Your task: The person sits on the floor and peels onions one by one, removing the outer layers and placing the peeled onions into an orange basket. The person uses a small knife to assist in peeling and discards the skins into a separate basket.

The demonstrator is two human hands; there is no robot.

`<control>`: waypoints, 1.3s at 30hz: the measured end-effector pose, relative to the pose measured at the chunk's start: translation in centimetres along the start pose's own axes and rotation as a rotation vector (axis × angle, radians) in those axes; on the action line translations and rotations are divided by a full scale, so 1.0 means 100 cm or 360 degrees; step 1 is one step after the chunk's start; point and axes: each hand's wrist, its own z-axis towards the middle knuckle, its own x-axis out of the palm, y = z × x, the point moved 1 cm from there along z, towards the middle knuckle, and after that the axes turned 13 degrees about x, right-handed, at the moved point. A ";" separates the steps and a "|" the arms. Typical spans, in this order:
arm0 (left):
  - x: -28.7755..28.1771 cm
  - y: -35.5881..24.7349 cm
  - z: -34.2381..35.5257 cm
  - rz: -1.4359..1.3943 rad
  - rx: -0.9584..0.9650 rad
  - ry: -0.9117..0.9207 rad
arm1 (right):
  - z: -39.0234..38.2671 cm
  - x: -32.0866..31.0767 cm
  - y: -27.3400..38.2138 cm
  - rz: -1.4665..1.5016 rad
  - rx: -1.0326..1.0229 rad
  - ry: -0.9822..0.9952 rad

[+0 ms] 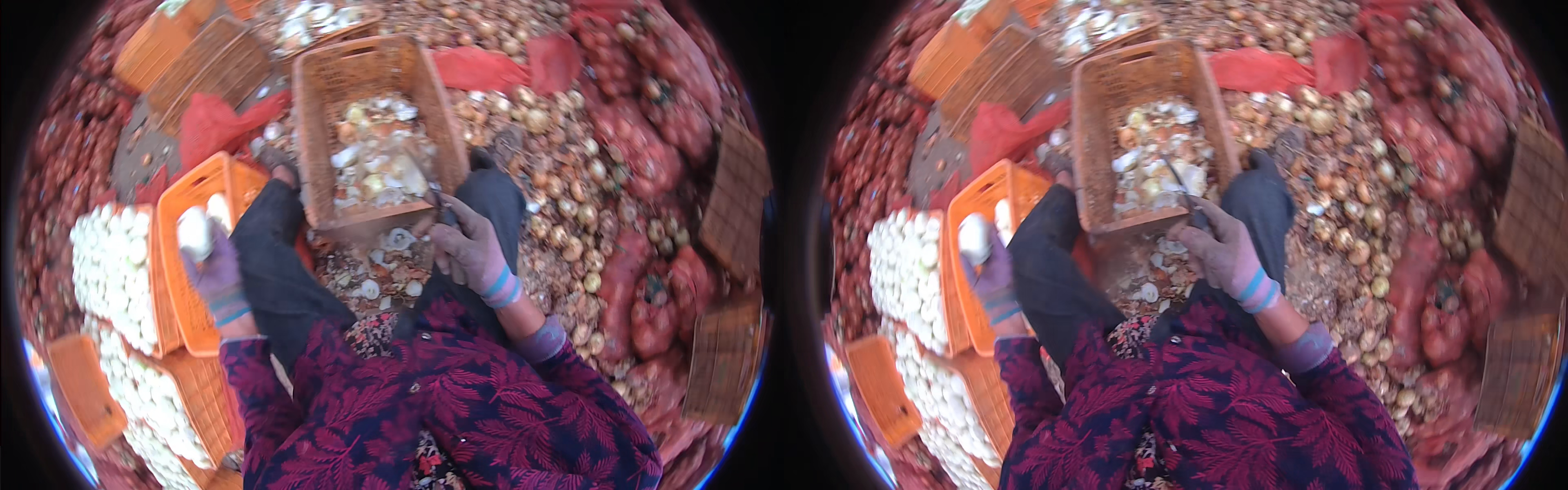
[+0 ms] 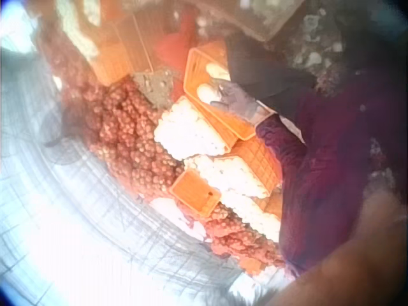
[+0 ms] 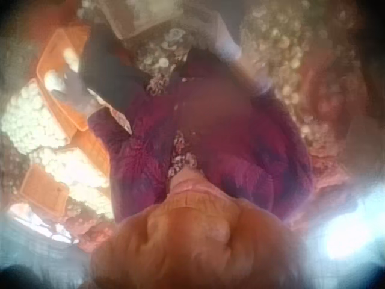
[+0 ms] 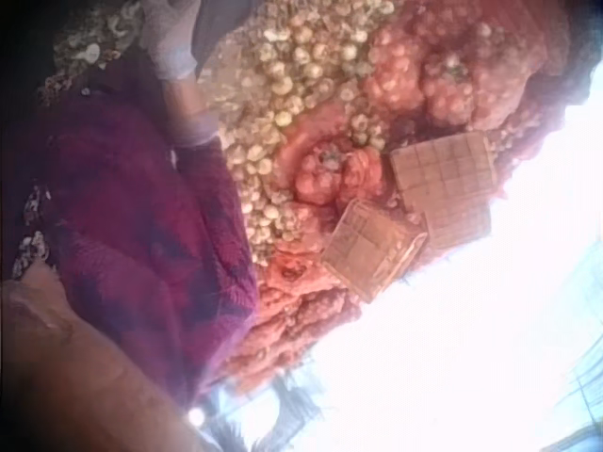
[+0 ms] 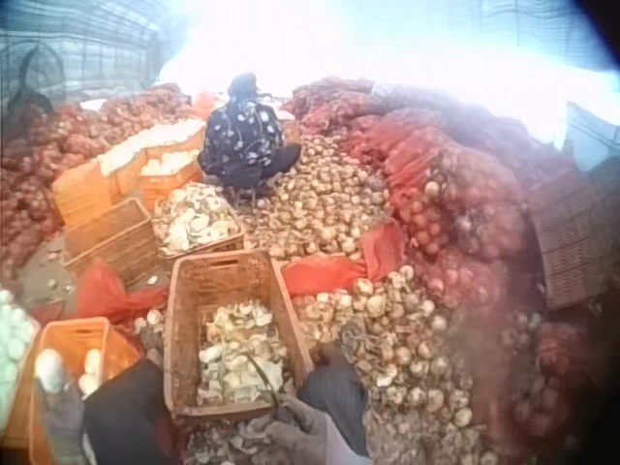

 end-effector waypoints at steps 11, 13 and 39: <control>0.009 0.159 -0.075 0.1164 -0.0713 0.0618 | 0.008 -0.155 -0.033 0.0455 -0.0232 -0.0698; 0.014 0.195 -0.091 0.1793 -0.0558 0.0862 | 0.016 -0.206 -0.100 0.0509 0.0103 -0.0901; 0.027 0.315 -0.090 0.3455 -0.0402 0.2536 | 0.308 -0.443 -0.039 -0.0821 0.0179 -0.1142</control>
